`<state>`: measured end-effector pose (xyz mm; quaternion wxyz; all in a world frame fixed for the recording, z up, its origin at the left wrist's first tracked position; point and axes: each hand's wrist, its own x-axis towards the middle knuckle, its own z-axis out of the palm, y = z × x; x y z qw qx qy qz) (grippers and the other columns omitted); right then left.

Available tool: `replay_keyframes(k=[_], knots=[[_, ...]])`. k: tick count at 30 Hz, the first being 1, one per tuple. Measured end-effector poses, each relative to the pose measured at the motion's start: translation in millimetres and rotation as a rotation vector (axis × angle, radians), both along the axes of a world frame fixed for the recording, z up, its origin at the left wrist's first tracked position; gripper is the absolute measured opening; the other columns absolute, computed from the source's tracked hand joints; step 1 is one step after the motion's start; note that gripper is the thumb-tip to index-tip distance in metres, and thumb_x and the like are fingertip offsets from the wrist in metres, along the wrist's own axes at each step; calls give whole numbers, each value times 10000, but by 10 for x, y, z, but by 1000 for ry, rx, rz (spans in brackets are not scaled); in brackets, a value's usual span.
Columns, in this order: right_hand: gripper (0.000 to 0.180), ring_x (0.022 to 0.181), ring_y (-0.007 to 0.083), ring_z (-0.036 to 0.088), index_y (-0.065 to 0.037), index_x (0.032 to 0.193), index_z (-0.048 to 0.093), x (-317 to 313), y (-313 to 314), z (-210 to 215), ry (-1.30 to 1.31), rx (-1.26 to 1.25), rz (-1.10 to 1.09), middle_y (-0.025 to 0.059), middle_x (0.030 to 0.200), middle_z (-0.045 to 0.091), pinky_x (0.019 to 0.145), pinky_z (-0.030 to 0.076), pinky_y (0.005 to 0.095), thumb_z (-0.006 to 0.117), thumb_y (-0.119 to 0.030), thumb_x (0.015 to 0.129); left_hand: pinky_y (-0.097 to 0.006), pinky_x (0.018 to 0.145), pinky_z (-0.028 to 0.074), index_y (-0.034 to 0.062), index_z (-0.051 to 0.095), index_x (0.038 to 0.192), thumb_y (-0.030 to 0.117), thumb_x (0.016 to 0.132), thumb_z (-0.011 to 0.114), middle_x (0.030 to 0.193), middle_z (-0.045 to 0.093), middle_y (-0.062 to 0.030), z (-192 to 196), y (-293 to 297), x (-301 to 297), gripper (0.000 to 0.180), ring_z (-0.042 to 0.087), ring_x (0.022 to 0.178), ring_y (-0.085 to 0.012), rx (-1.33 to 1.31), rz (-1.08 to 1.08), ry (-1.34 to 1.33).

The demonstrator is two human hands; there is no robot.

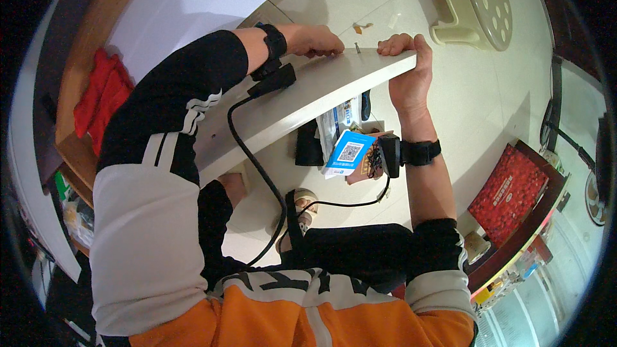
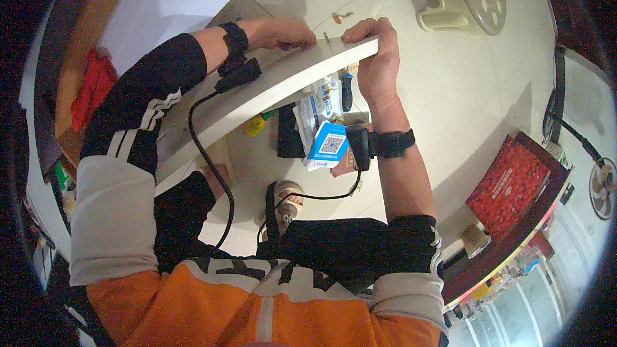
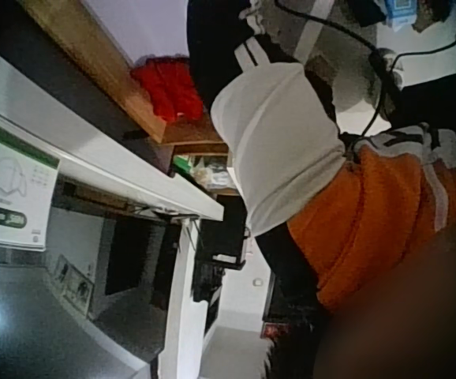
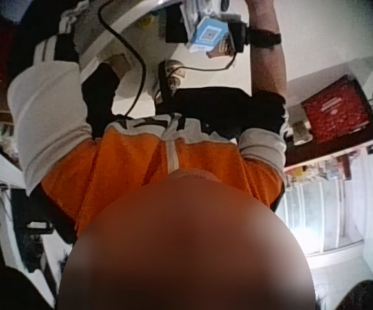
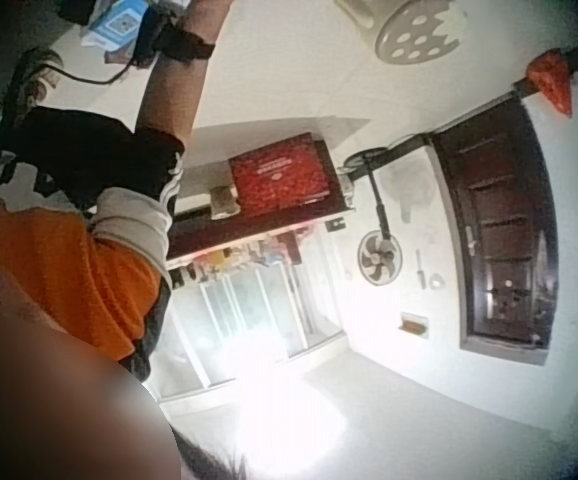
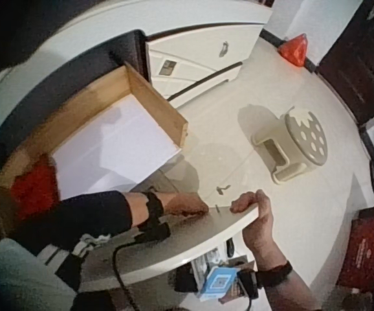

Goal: The person assembles a white furniture piece by inserting wooden dowels and screws into pre-drilled holes. They use a screwdriver to tighten the screws and a pair of scissors to cut a small piece of wood. The person works on the floor, surrounded by various tools and materials.

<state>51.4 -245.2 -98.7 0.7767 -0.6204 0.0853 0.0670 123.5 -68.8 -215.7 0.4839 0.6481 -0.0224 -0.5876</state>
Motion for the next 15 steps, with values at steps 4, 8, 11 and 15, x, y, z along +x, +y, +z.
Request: replay_keyframes(k=[4, 8, 11, 15], knots=[[486, 770, 199, 525, -80, 712, 521, -4, -6, -6, 0, -22, -4, 78, 713, 554, 809, 407, 359, 311, -421, 987, -291, 467, 246, 118, 563, 671, 223, 829, 595, 613, 417, 34, 23, 36, -7, 192, 329, 530, -90, -35, -1, 2], [480, 773, 202, 528, -77, 722, 519, 4, -8, -7, 9, 4, -2, 79, 713, 552, 811, 409, 358, 314, -420, 988, -290, 461, 241, 119, 567, 654, 215, 832, 589, 596, 410, 44, -1, 65, -12, 204, 323, 519, -79, -59, 8, -19], [467, 775, 202, 530, -76, 725, 521, 10, 3, 0, 18, 4, -10, 79, 717, 555, 815, 408, 353, 327, -413, 984, -293, 467, 248, 124, 562, 654, 216, 843, 580, 595, 404, 45, -57, 74, -18, 211, 321, 526, -78, -73, -2, -52], [449, 776, 202, 528, -73, 728, 523, 2, 4, 3, 23, -1, -12, 78, 722, 558, 818, 405, 348, 339, -399, 976, -292, 477, 263, 116, 572, 666, 209, 848, 581, 602, 418, 38, -115, 120, -25, 204, 350, 547, -81, -221, -42, -171]])
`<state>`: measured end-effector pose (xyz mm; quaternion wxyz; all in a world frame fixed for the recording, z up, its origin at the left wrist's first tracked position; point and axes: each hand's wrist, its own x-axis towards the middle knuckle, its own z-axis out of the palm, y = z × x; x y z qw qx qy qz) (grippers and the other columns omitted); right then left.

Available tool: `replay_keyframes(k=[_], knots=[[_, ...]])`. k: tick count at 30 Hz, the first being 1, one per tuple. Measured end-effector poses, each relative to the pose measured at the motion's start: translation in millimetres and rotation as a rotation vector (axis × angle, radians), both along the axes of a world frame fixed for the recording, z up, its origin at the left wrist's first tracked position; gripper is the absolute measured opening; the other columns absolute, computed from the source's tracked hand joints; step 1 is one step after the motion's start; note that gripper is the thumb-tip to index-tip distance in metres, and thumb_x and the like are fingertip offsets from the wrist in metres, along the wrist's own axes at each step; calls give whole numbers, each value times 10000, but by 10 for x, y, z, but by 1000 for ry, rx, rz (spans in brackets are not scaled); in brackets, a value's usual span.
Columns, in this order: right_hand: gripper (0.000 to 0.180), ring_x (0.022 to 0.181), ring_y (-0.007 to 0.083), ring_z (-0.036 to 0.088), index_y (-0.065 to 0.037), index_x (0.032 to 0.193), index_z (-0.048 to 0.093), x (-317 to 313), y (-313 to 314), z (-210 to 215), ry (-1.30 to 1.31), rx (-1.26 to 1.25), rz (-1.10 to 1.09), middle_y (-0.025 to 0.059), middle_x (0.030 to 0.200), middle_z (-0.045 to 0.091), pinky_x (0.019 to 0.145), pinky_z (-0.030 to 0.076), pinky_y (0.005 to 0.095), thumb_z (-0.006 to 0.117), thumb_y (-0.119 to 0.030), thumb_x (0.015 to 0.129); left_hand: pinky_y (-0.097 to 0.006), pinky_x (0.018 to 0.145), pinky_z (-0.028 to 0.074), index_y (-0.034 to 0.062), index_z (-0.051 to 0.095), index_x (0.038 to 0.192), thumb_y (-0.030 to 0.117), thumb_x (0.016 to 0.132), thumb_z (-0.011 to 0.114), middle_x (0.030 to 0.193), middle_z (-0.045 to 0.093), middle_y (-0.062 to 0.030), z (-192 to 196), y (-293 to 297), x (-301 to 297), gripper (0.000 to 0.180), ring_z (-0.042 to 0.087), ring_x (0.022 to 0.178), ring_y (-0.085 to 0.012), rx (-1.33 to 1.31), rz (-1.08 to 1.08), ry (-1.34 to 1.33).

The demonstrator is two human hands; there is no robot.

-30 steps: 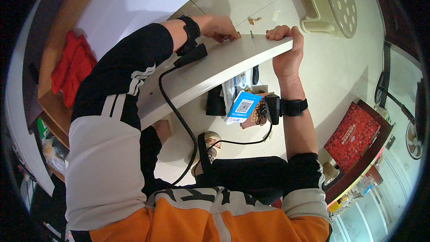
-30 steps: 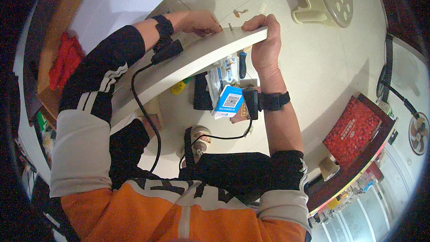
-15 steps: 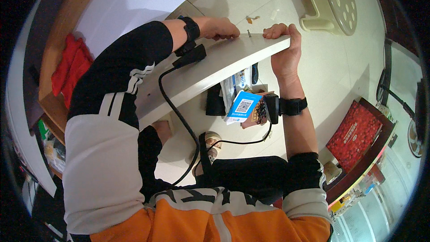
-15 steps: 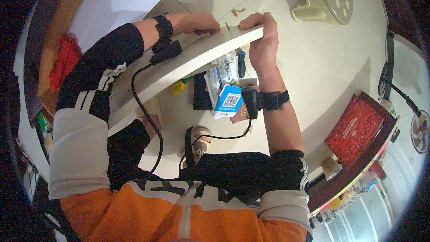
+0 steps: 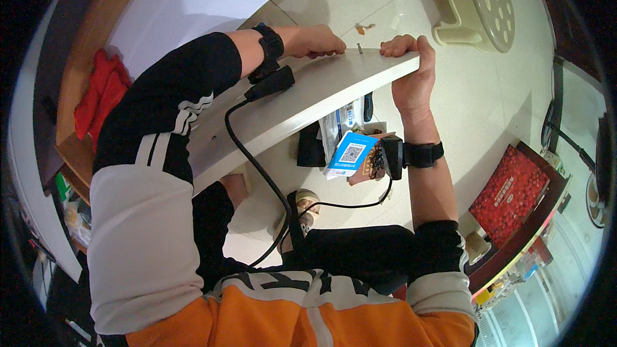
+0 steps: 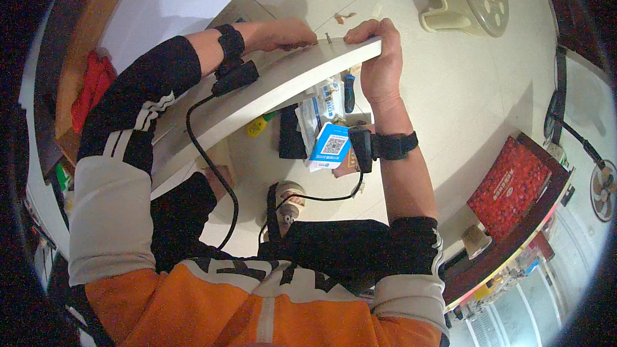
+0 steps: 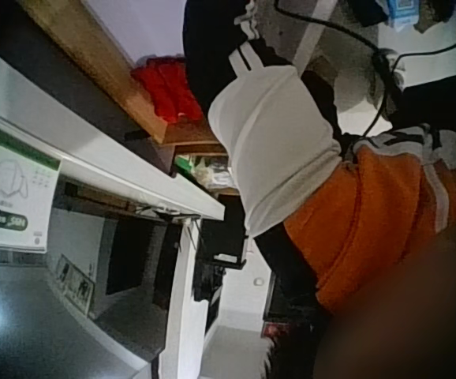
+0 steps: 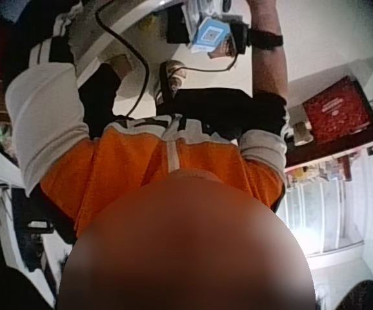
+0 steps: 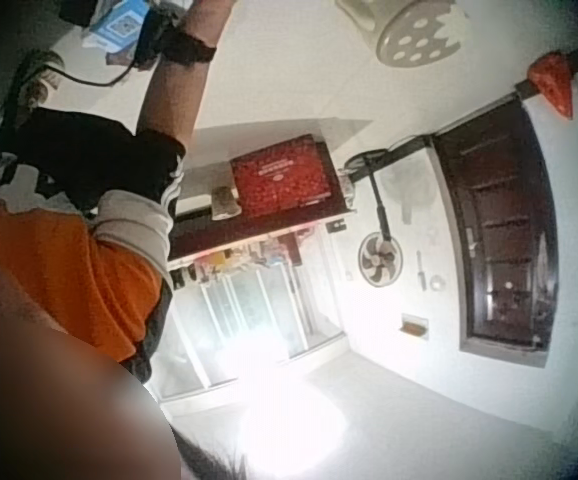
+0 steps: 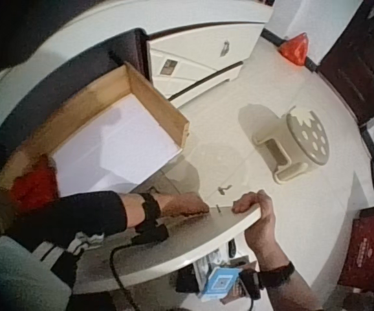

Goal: The person assembles a white furniture piece by inserting wooden dowels and screws into pre-drilled holes. They use a screwdriver to tighten the screws and a pair of scissors to cut a small piece of wood. The person works on the floor, surrounded by various tools and materials.

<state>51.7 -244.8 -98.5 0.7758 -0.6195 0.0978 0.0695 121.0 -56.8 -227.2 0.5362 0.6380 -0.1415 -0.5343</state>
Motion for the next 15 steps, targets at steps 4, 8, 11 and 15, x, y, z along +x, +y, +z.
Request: replay_keyframes(k=[4, 8, 11, 15], knots=[[442, 784, 200, 521, -72, 728, 521, 8, -12, -13, 12, 14, 6, 81, 734, 556, 819, 400, 352, 338, -392, 972, -318, 518, 354, 50, 583, 732, 165, 834, 603, 641, 502, -9, 121, 38, 180, 155, 444, 576, -121, 118, 31, -111], [450, 795, 201, 516, -72, 727, 517, 19, -15, -23, 16, 19, 13, 84, 746, 551, 828, 392, 356, 331, -398, 976, -361, 578, 421, 43, 612, 788, 182, 819, 590, 655, 553, -22, 360, 169, 323, 144, 557, 651, -171, 221, 89, -472], [447, 798, 201, 516, -74, 728, 516, 25, -23, -30, 14, 58, 23, 83, 744, 546, 832, 391, 357, 333, -394, 981, -426, 680, 476, 53, 626, 866, 124, 785, 613, 768, 626, -36, 442, 141, 168, 109, 636, 789, -246, 124, -148, -971], [430, 788, 200, 519, -77, 725, 513, 18, -22, -40, -9, 77, 8, 79, 732, 542, 831, 396, 356, 346, -377, 984, -367, 830, 446, 119, 609, 954, 152, 818, 617, 938, 576, -15, 414, 78, 50, 141, 565, 973, -204, 5, -399, -1537]])
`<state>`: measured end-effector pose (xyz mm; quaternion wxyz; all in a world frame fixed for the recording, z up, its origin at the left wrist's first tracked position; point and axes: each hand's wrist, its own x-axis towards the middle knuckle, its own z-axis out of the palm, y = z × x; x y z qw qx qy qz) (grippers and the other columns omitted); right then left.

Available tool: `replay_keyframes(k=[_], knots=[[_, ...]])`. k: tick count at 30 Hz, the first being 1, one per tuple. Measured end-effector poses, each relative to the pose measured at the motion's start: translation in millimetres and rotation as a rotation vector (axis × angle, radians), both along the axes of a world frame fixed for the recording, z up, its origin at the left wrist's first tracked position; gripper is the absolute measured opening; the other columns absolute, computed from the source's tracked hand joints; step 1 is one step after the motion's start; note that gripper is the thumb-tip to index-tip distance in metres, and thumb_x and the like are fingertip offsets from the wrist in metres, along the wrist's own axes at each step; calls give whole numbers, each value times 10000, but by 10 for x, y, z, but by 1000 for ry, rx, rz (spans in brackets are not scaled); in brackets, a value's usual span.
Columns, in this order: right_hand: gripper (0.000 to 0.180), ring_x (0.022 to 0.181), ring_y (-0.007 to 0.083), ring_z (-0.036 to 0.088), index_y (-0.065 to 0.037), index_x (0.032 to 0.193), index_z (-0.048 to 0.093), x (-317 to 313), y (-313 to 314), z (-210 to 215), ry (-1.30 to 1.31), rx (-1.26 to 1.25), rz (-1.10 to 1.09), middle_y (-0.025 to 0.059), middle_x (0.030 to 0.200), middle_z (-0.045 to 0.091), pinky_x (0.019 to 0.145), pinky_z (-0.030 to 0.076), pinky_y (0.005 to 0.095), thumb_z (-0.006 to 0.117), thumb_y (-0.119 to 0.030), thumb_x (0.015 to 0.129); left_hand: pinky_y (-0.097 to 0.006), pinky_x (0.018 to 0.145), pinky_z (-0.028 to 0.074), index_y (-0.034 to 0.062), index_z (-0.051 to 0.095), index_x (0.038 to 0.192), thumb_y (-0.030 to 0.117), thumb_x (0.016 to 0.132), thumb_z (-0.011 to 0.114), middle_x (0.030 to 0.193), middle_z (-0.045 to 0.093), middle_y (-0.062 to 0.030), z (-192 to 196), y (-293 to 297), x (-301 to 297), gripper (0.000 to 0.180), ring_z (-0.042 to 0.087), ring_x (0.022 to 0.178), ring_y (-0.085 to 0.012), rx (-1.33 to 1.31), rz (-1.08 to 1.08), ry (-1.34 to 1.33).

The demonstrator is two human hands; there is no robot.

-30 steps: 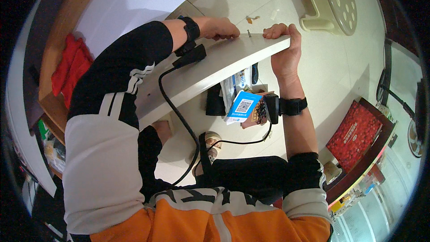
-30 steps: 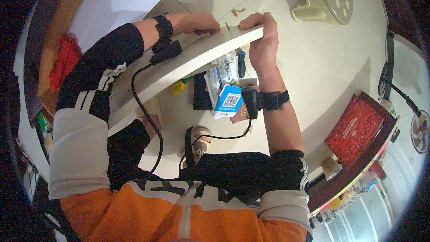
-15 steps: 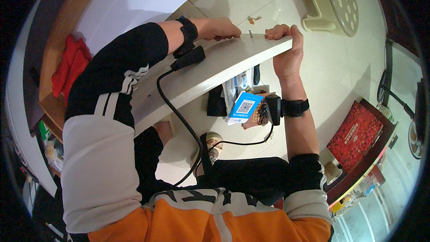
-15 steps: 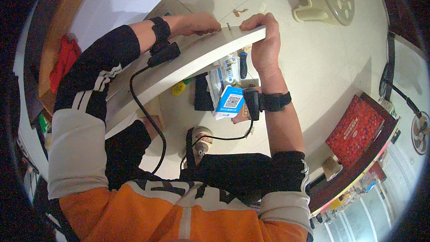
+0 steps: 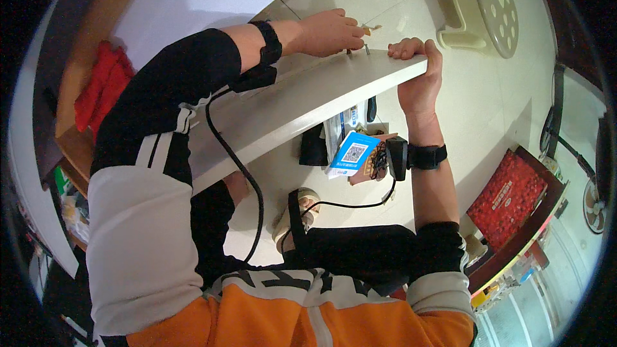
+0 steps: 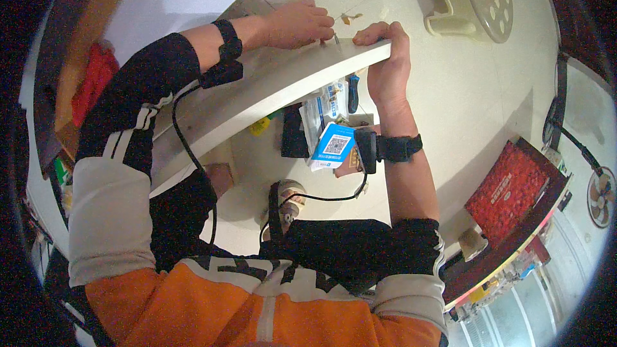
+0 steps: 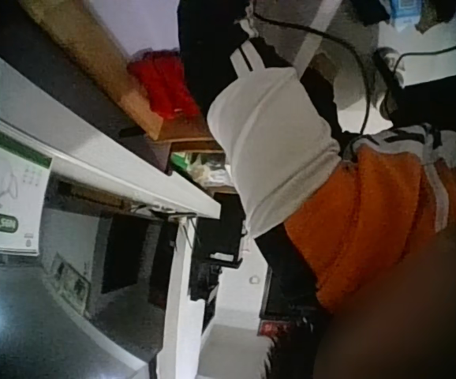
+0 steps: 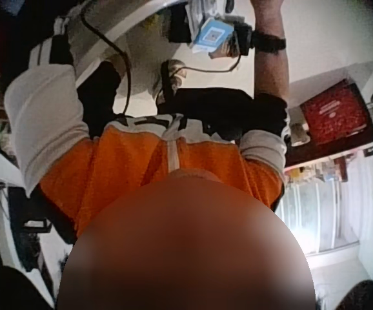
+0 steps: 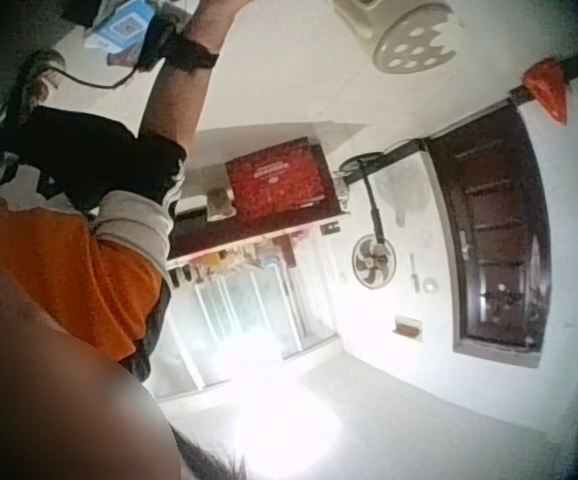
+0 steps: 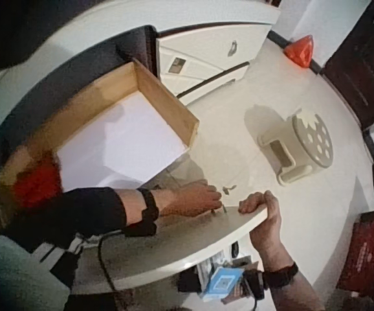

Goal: The person assembles a white furniture piece by inserting wooden dowels and screws into pre-drilled holes. They use a screwdriver to tighten the screws and a pair of scissors to cut a small piece of wood. The person works on the floor, surrounded by various tools and materials.

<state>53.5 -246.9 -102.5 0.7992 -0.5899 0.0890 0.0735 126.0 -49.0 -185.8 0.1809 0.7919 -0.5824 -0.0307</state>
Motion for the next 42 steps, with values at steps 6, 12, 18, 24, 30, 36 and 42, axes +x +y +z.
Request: replay_keyframes(k=[6, 12, 18, 24, 30, 36, 42], knots=[[427, 774, 198, 527, -77, 725, 514, 11, 6, 17, 10, -22, -7, 78, 729, 548, 829, 402, 357, 351, -375, 984, -351, 824, 438, 141, 601, 931, 176, 823, 587, 924, 567, 12, -66, -75, 77, 114, 547, 960, -173, -59, -143, -112], [437, 781, 197, 529, -73, 726, 513, 12, 15, 19, 18, -11, -9, 77, 719, 547, 818, 406, 350, 355, -393, 980, -345, 794, 452, 130, 600, 893, 195, 827, 598, 901, 573, 4, -63, -43, 62, 93, 551, 937, -179, 4, -171, -34], [437, 775, 202, 529, -70, 728, 514, 4, 19, 33, 12, -41, -4, 79, 716, 549, 813, 411, 353, 357, -392, 978, -378, 784, 465, 94, 588, 896, 165, 818, 620, 904, 573, -45, -58, -45, 41, 109, 567, 928, -230, -43, -146, 71], [447, 786, 205, 531, -68, 731, 517, 10, 4, 21, -6, -49, 13, 86, 721, 555, 822, 408, 351, 336, -389, 984, -395, 802, 476, 39, 575, 912, 130, 813, 615, 905, 570, -102, -91, -69, 13, 140, 581, 907, -278, -14, -89, 99], [452, 793, 204, 537, -73, 737, 523, 9, -2, 11, -17, -54, 16, 82, 742, 565, 832, 411, 353, 320, -390, 987, -406, 809, 475, 20, 566, 924, 117, 812, 609, 925, 584, -127, -126, -63, 21, 155, 579, 934, -308, 65, -72, 197], [460, 793, 203, 537, -70, 748, 535, -7, 8, 29, 3, -51, 9, 83, 749, 573, 841, 410, 351, 310, -391, 989, -454, 768, 463, 16, 553, 874, 115, 837, 577, 848, 567, -163, -127, -70, -30, 108, 572, 862, -362, 68, 83, 358], [467, 797, 206, 535, -74, 734, 537, -8, 2, 20, -1, -45, 5, 82, 741, 572, 844, 406, 356, 312, -394, 989, -477, 711, 433, 28, 515, 835, 117, 843, 566, 820, 556, -164, -139, -45, -60, 104, 564, 818, -379, -16, 131, 468]])
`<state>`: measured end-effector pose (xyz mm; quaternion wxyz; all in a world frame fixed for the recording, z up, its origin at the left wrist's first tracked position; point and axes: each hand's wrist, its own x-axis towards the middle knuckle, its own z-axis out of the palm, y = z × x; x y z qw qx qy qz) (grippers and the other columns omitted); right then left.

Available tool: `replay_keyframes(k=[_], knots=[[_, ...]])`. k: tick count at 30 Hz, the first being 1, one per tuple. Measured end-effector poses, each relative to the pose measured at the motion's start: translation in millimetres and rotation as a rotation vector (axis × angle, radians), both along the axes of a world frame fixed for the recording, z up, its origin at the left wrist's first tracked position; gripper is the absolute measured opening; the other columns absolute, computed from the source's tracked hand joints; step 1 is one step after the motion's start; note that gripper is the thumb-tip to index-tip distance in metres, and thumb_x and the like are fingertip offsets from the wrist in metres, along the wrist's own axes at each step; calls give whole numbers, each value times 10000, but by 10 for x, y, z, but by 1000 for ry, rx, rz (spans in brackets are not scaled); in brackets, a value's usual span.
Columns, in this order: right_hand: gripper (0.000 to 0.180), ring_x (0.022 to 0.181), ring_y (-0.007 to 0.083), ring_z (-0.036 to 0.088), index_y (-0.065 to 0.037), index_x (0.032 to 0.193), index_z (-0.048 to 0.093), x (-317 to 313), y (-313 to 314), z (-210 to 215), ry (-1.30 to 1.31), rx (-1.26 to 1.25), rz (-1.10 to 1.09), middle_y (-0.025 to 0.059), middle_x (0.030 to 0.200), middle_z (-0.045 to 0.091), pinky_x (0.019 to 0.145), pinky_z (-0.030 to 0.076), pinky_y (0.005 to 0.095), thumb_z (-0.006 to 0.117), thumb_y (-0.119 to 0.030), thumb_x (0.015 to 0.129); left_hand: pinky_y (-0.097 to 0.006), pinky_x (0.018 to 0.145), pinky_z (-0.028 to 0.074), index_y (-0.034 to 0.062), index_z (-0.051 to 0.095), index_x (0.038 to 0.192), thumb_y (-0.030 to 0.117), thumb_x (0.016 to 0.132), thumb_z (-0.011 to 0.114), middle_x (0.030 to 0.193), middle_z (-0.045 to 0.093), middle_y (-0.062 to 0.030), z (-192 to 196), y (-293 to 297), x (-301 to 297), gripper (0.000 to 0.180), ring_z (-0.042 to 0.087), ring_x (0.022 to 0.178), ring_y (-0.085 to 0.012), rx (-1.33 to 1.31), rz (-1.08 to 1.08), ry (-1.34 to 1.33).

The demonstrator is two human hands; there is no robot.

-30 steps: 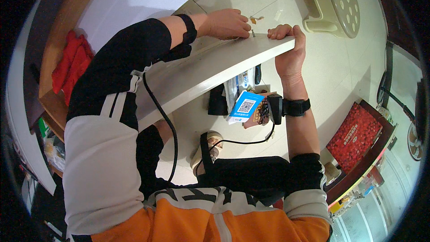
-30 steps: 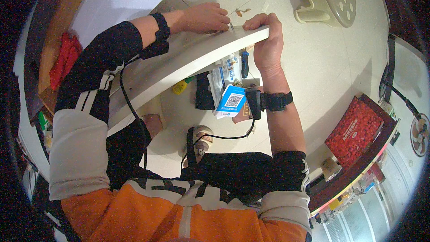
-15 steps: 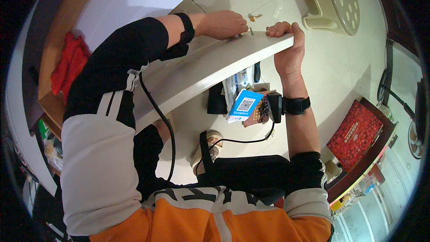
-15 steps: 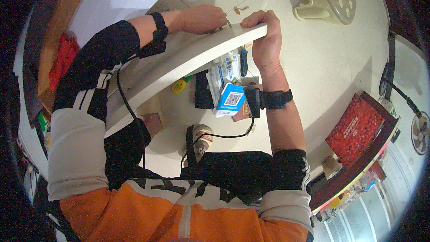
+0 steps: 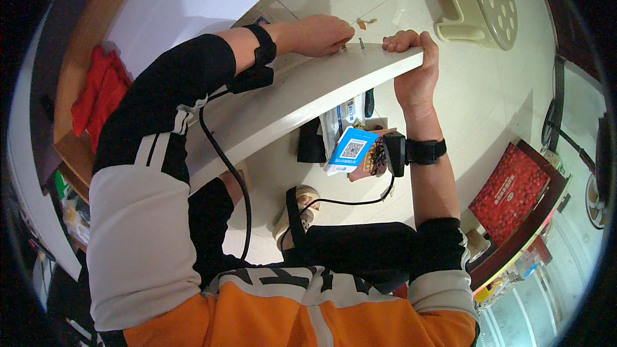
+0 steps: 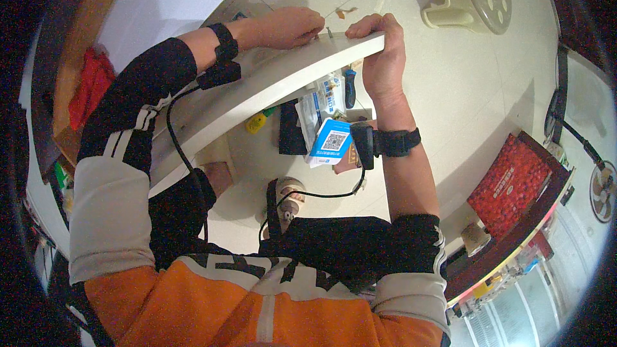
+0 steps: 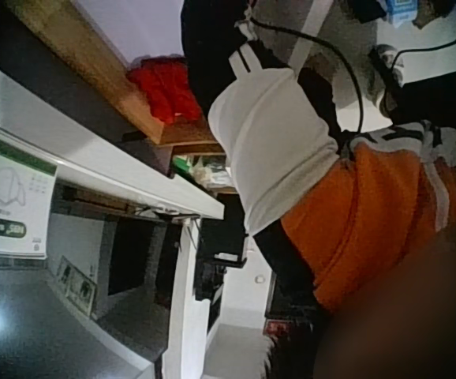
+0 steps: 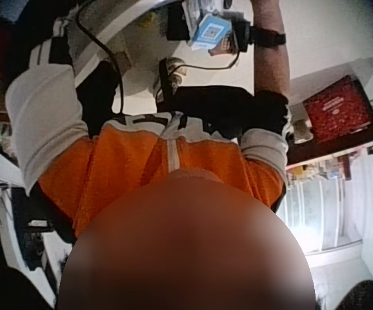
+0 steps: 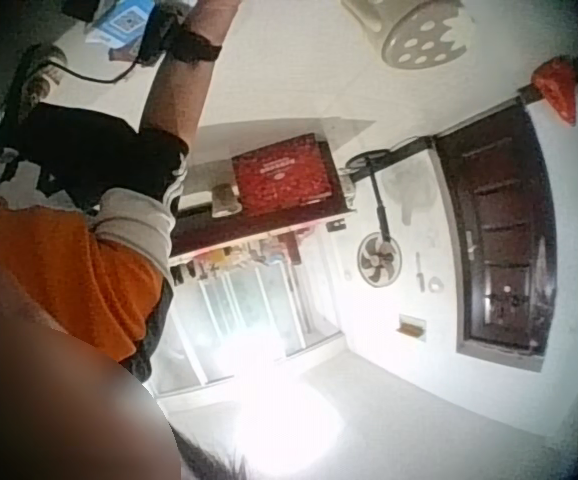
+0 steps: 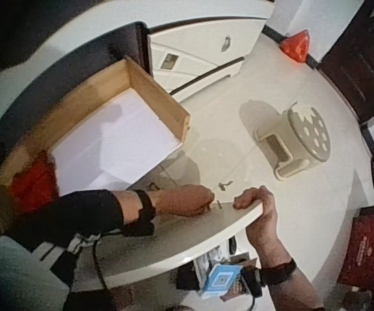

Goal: The person assembles a white furniture piece by inserting wooden dowels and screws into pre-drilled holes. They use a screwdriver to tighten the screws and a pair of scissors to cut a small piece of wood. The person works on the floor, surrounded by various tools and materials.

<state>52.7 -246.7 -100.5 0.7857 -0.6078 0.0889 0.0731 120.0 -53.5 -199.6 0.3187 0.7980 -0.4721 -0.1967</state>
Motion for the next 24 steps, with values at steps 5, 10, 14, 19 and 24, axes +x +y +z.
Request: replay_keyframes(k=[5, 10, 14, 19, 24], knots=[[449, 802, 214, 534, -77, 730, 522, -4, -6, 3, -18, -47, 22, 79, 736, 556, 845, 403, 363, 323, -387, 985, -443, 674, 436, 20, 511, 854, 124, 855, 559, 808, 565, -162, -9, 30, -28, 115, 564, 775, -345, -118, 75, 39], [414, 801, 218, 532, -78, 722, 497, 3, -4, 1, 2, 20, 7, 79, 729, 542, 844, 404, 366, 344, -367, 977, -363, 584, 437, -7, 606, 894, 217, 875, 607, 741, 593, -100, -44, 129, -35, 225, 519, 639, -188, -168, 380, 389], [406, 800, 219, 533, -77, 722, 495, 10, -8, -19, -15, 56, 16, 82, 727, 541, 849, 408, 368, 358, -364, 974, -281, 524, 391, 34, 692, 876, 272, 854, 662, 701, 562, 1, -95, 65, -24, 240, 457, 601, -98, 12, 458, 864], [419, 793, 214, 535, -79, 726, 509, 2, -15, -12, -2, 11, 14, 80, 730, 552, 840, 412, 367, 358, -381, 974, -232, 498, 326, 100, 696, 830, 280, 834, 690, 671, 504, 56, -134, 48, -3, 181, 408, 582, -52, 51, 455, 1217], [443, 789, 208, 534, -81, 722, 512, 6, 6, 4, -11, -19, 6, 79, 730, 554, 827, 409, 359, 341, -400, 977, -236, 488, 319, 93, 669, 775, 264, 843, 683, 651, 466, 60, -199, 18, 19, 184, 396, 575, -49, 66, 467, 1230]])
